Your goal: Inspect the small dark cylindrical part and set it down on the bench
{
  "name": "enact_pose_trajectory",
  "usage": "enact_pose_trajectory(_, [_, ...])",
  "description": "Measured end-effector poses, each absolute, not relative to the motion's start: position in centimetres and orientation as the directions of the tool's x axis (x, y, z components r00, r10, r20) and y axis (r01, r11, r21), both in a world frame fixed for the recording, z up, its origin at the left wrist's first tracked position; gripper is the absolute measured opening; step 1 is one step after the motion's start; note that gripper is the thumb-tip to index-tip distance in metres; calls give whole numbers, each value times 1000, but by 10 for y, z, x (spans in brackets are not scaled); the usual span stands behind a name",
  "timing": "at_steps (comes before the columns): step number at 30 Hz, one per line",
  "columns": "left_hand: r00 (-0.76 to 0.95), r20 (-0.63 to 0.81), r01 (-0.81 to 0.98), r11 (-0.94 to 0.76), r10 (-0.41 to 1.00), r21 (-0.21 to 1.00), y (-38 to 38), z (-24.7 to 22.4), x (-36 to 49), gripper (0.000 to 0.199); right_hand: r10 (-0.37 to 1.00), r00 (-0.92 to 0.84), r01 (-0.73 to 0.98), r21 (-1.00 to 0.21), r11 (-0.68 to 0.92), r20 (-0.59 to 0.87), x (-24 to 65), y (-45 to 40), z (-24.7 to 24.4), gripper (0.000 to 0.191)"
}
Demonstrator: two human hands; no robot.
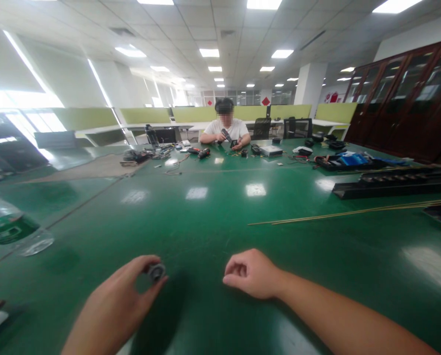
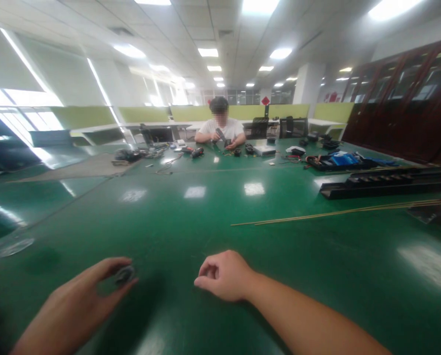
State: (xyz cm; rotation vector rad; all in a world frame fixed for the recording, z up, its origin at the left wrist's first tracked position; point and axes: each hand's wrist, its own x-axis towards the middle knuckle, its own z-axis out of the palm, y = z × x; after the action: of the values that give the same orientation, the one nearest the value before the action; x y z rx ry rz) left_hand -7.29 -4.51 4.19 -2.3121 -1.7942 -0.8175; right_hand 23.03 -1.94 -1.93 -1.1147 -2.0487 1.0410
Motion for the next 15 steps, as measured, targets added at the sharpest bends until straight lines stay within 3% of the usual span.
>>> enact_pose_trajectory(3, [350,382,861,-455,855,228,-24,41,-12,22,873,-472,388,-861,330,122,230,-19,-21,18])
enact_pose_trajectory(7, [464,421,704,-613,779,358,-13,23,45,33,910,-358,373,-862,343,207,230,-16,-26,14])
enact_pose_trajectory(9, [424,440,634,-607,791,479,-12,10,52,30,917,-328,370,-863,345,227,230,-15,-28,17])
enact_pose_trajectory(12, [360,358,555,-506,862,660,-14,-3,45,21,910,-358,357,-869,342,211,230,-16,-29,17])
enact_pose_trajectory(15, [373,254,520,-428,892,739,-14,-4,37,23,894,-393,360,-860,363,213,229,-18,-28,17])
